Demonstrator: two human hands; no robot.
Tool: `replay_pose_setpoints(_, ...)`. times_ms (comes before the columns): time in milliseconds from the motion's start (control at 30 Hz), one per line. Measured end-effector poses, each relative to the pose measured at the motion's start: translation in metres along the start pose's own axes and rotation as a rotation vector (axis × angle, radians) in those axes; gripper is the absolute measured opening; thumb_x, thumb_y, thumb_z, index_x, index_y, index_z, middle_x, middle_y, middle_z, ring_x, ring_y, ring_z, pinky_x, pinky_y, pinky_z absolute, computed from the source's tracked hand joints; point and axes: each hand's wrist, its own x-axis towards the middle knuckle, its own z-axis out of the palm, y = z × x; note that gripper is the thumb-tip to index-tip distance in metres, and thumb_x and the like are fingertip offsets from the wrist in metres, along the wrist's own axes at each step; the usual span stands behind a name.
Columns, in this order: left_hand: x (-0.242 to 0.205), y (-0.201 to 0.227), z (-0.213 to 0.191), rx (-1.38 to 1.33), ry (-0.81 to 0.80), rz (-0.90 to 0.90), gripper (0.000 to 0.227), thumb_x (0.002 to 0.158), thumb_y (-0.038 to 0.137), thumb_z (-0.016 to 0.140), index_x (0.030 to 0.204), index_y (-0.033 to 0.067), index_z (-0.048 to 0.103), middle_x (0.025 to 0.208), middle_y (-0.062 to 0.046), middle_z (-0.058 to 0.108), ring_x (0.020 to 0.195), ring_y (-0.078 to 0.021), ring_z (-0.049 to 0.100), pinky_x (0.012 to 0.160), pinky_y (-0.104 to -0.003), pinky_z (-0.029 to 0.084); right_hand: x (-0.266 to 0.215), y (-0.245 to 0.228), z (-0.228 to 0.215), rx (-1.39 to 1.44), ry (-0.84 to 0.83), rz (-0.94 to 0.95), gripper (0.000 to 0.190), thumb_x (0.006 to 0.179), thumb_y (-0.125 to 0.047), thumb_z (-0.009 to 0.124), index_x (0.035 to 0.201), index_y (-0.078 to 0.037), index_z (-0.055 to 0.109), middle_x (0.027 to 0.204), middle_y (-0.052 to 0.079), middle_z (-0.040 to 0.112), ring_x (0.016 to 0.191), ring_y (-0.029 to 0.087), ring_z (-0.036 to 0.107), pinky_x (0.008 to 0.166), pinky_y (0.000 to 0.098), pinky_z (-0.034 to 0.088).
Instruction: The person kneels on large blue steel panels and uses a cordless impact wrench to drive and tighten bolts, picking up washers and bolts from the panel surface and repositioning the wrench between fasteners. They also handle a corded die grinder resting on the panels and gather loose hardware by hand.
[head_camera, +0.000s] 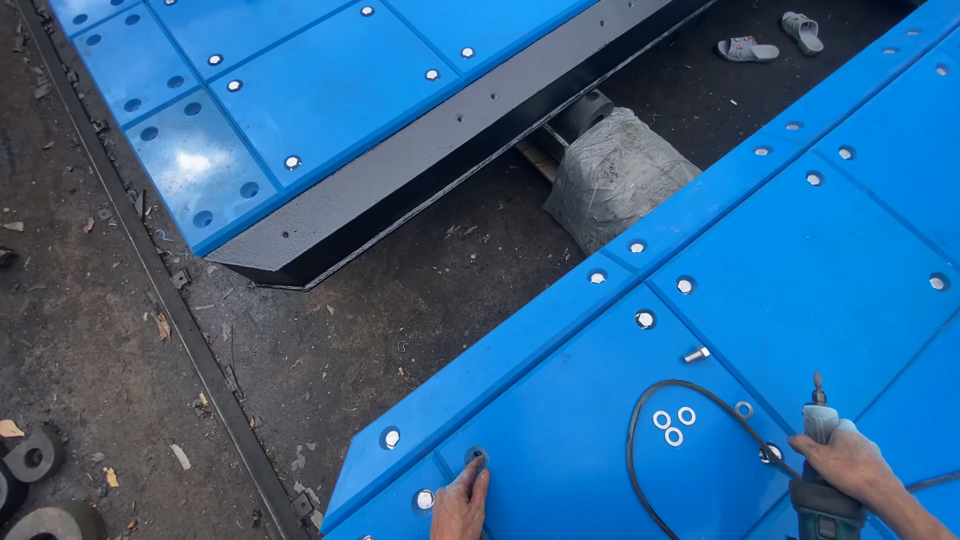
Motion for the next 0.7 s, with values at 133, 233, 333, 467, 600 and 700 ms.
replay_pose_setpoints(133, 0.003, -0.004, -0.002, 0.037, 0.0, 0.021, 0.04, 0.097, 0.034, 0.064, 0.13, 0.0133, 0.072, 0.067, -0.017, 0.075, 0.058, -0.017, 0.072, 0.056, -0.036, 0.054, 0.03, 0.024, 0.002, -0.017, -0.01, 0.081, 0.065, 0.088, -0.055, 0.07, 0.111, 0.005, 0.074, 0.098, 0.022, 0.075, 0.085, 0.033, 0.08, 0.076, 0.0441, 0.068)
replay_pose_setpoints(233, 0.002, 0.003, -0.003, 0.056, -0.007, 0.005, 0.039, 0.097, 0.033, 0.063, 0.13, 0.0154, 0.072, 0.066, -0.016, 0.076, 0.057, -0.0163, 0.073, 0.055, -0.035, 0.054, 0.045, 0.036, -0.002, 0.044, 0.065, 0.157, 0.071, 0.085, -0.054, 0.075, 0.117, 0.01, 0.071, 0.104, 0.027, 0.075, 0.09, 0.038, 0.079, 0.078, 0.0479, 0.068)
replay_pose_setpoints(333, -0.01, 0.032, -0.012, 0.063, -0.009, 0.048, 0.037, 0.097, 0.032, 0.063, 0.128, 0.0139, 0.074, 0.063, -0.014, 0.075, 0.054, -0.0146, 0.072, 0.053, -0.033, 0.055, 0.05, 0.054, -0.008, -0.043, 0.166, 0.066, 0.084, 0.08, -0.059, 0.079, 0.125, 0.011, 0.068, 0.124, 0.035, 0.07, 0.115, 0.046, 0.07, 0.094, 0.0494, 0.059)
replay_pose_setpoints(467, -0.043, 0.061, -0.018, 0.032, -0.034, -0.009, 0.043, 0.099, 0.032, 0.061, 0.136, 0.0135, 0.067, 0.052, -0.009, 0.061, 0.045, -0.0116, 0.056, 0.043, -0.033, 0.046, -0.02, 0.045, -0.022, 0.042, 0.156, 0.089, 0.082, 0.089, -0.057, 0.073, 0.126, 0.014, 0.062, 0.123, 0.038, 0.068, 0.118, 0.05, 0.067, 0.095, 0.0533, 0.057)
replay_pose_setpoints(600, -0.042, 0.053, -0.013, -0.091, -0.009, -0.033, 0.047, 0.1, 0.029, 0.062, 0.142, 0.0106, 0.062, 0.054, -0.005, 0.056, 0.045, -0.0086, 0.05, 0.041, -0.03, 0.044, -0.041, 0.017, -0.046, 0.126, 0.125, 0.153, 0.087, 0.088, -0.054, 0.075, 0.135, 0.015, 0.048, 0.125, 0.035, 0.065, 0.114, 0.047, 0.068, 0.089, 0.0532, 0.059)
replay_pose_setpoints(700, -0.041, 0.053, -0.011, -0.14, 0.001, -0.072, 0.047, 0.101, 0.028, 0.061, 0.143, 0.0088, 0.061, 0.058, -0.004, 0.055, 0.048, -0.0082, 0.05, 0.041, -0.029, 0.044, -0.036, 0.013, -0.05, 0.157, 0.111, 0.188, 0.087, 0.089, -0.053, 0.075, 0.136, 0.013, 0.046, 0.123, 0.033, 0.065, 0.111, 0.044, 0.07, 0.086, 0.0521, 0.061)
